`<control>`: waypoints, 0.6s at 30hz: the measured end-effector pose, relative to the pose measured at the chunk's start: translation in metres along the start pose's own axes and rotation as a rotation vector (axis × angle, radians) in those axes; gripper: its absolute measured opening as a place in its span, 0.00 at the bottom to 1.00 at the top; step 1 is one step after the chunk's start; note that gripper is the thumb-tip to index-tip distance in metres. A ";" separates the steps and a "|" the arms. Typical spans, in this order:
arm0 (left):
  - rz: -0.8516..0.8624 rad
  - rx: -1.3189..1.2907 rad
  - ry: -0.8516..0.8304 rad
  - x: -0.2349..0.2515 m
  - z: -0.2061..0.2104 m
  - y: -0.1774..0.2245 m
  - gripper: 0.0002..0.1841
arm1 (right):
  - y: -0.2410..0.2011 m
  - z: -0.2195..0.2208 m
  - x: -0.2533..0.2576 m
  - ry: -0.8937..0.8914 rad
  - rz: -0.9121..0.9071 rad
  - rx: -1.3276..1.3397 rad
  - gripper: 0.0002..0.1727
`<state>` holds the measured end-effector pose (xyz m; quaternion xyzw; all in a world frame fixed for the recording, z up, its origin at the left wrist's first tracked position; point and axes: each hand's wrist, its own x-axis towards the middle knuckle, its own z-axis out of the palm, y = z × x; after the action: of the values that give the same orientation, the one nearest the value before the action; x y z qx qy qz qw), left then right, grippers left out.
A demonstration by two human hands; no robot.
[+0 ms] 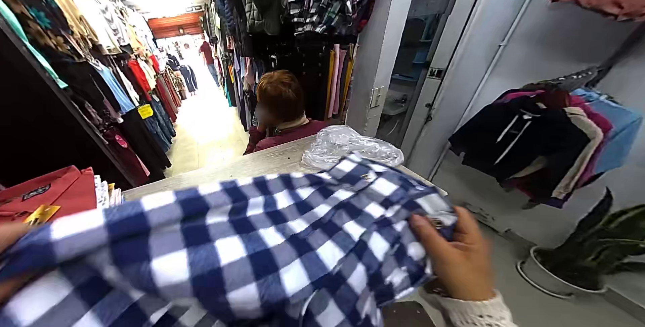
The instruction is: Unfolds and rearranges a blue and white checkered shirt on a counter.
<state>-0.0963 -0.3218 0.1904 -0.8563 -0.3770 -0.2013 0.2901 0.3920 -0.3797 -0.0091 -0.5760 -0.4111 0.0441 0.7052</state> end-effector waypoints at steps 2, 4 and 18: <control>0.024 -0.111 -0.203 0.063 0.002 -0.015 0.10 | 0.010 -0.021 0.018 0.055 0.015 -0.105 0.30; -0.024 -0.115 -0.193 0.116 0.053 -0.024 0.09 | 0.025 -0.037 0.026 0.021 0.057 -0.270 0.36; -0.261 -0.708 -0.683 0.005 0.160 0.093 0.20 | 0.048 -0.024 0.046 -0.537 -0.305 -0.405 0.11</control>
<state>-0.0025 -0.2660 0.0411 -0.8649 -0.4628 -0.0595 -0.1851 0.4569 -0.3575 -0.0259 -0.6040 -0.6629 0.0060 0.4425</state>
